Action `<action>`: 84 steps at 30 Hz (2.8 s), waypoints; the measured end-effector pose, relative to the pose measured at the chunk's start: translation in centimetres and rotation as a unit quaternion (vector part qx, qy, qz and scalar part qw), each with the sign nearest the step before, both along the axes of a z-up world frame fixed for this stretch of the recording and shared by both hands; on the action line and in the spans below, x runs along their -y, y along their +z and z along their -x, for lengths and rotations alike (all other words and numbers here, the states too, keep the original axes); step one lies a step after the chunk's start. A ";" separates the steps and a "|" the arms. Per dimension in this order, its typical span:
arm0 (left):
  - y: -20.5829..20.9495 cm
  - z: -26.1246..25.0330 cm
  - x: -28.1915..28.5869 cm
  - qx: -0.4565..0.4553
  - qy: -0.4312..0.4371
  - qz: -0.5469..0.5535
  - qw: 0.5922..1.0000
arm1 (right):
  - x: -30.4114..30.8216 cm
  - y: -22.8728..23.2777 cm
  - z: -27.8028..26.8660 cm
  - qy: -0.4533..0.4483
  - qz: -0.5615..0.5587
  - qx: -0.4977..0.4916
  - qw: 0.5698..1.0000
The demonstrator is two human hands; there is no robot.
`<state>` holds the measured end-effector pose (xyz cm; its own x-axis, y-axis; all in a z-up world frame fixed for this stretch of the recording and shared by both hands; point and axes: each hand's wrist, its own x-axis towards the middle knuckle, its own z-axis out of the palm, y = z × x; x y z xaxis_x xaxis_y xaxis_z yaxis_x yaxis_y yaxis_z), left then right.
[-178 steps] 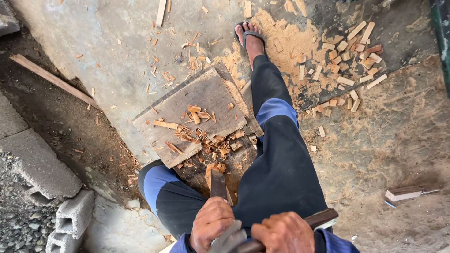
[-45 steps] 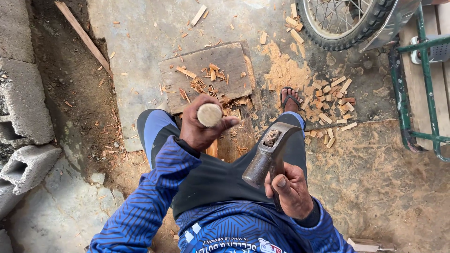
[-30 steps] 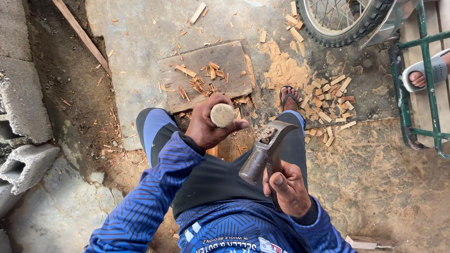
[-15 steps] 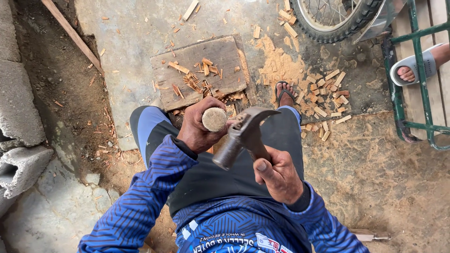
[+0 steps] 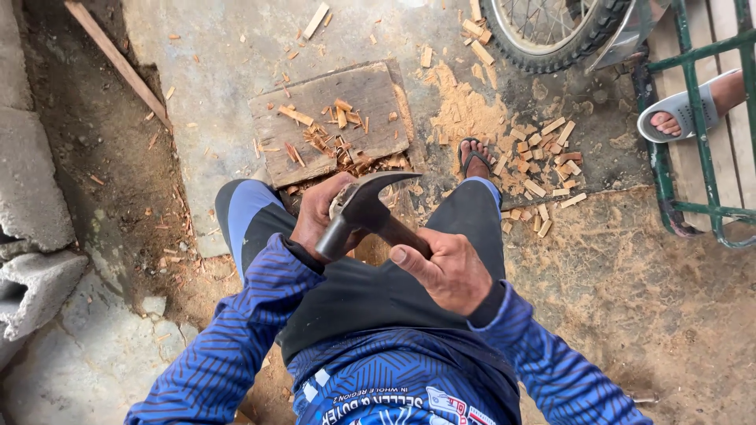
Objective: The person sits on the ground and uses a hammer and chisel to carve a piece of wood held between their legs. They repeatedly strike the chisel to shape the wood, occasionally pausing to inspect the piece.
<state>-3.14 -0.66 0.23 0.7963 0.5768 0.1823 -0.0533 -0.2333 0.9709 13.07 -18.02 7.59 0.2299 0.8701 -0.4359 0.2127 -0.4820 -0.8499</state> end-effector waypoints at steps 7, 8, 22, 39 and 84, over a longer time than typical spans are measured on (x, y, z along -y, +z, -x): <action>0.3 0.3 0.0 -0.059 0.012 0.020 0.998 | -0.3 0.4 0.3 0.034 -0.008 0.038 0.999; 0.2 0.4 -0.2 -0.027 0.001 0.027 0.999 | -0.5 0.4 0.2 0.033 -0.005 0.056 0.998; -0.7 0.8 -0.2 -0.010 -0.011 0.004 1.000 | 0.3 -0.6 0.7 0.043 -0.049 0.069 0.995; -2.5 0.6 -0.6 0.007 -0.028 0.040 0.999 | 0.2 -1.0 1.0 0.009 -0.018 0.139 0.990; -4.3 -0.1 -0.9 -0.054 -0.014 0.040 0.998 | 0.7 -3.7 1.0 -0.005 -0.049 0.087 0.995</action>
<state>-3.06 0.26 -4.10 0.8253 0.5626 0.0481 0.0476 -0.1541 0.9869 12.11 -18.75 3.86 0.3028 0.9041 -0.3016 0.3574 -0.4011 -0.8434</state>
